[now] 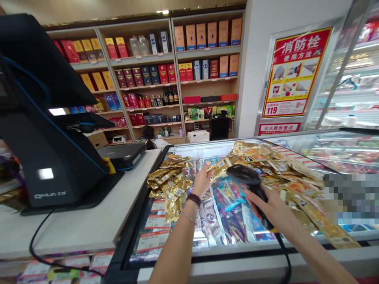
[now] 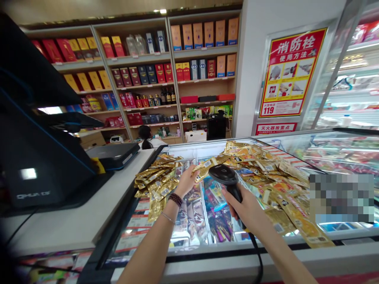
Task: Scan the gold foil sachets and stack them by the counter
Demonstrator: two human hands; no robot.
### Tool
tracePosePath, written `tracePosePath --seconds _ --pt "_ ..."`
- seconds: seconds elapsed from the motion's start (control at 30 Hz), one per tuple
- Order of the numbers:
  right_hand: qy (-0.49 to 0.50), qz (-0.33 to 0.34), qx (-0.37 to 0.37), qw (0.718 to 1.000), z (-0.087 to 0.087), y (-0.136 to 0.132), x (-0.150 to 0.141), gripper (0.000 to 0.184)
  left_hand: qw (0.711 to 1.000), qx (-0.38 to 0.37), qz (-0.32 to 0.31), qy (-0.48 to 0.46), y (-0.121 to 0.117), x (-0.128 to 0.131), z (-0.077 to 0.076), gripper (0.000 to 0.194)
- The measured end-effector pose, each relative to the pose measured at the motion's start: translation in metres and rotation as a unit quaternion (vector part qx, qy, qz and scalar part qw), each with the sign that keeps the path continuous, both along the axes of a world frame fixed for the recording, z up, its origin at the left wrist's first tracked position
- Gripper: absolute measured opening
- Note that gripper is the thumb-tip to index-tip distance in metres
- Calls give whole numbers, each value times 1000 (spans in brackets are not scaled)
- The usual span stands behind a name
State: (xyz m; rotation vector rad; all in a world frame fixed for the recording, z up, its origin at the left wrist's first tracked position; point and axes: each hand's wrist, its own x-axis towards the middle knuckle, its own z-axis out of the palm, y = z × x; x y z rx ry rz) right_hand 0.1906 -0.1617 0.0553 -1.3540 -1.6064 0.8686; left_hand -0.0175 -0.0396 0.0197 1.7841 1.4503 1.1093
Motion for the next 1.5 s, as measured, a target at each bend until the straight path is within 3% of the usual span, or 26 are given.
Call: tracePosePath --seconds 0.2,0.53,0.8,0.97,1.1,1.2,1.33,1.5 --pt "-25 3 -12 1000 -16 2 -1 34 996 -17 -37 -83 3 -3 -1 36" --pt "-3 -10 -5 1000 -6 -1 -8 35 991 -28 -56 -120 3 -4 -2 32" --pt "19 13 -14 1000 -18 7 -1 42 990 -22 -63 -124 6 -4 -8 27" --pt "50 2 -19 999 -24 11 1 48 998 12 -34 -43 0 -13 -5 30" --pt "69 -14 -12 997 -27 14 7 51 994 53 61 74 -10 -39 2 35" --pt "87 -11 -17 996 -32 18 14 46 972 114 125 165 -22 -69 11 39" --pt "121 -39 -44 991 -35 20 19 44 943 166 140 254 -42 -112 18 50" --pt "145 -46 -14 988 -30 19 22 44 890 127 168 404 -58 -147 4 57"
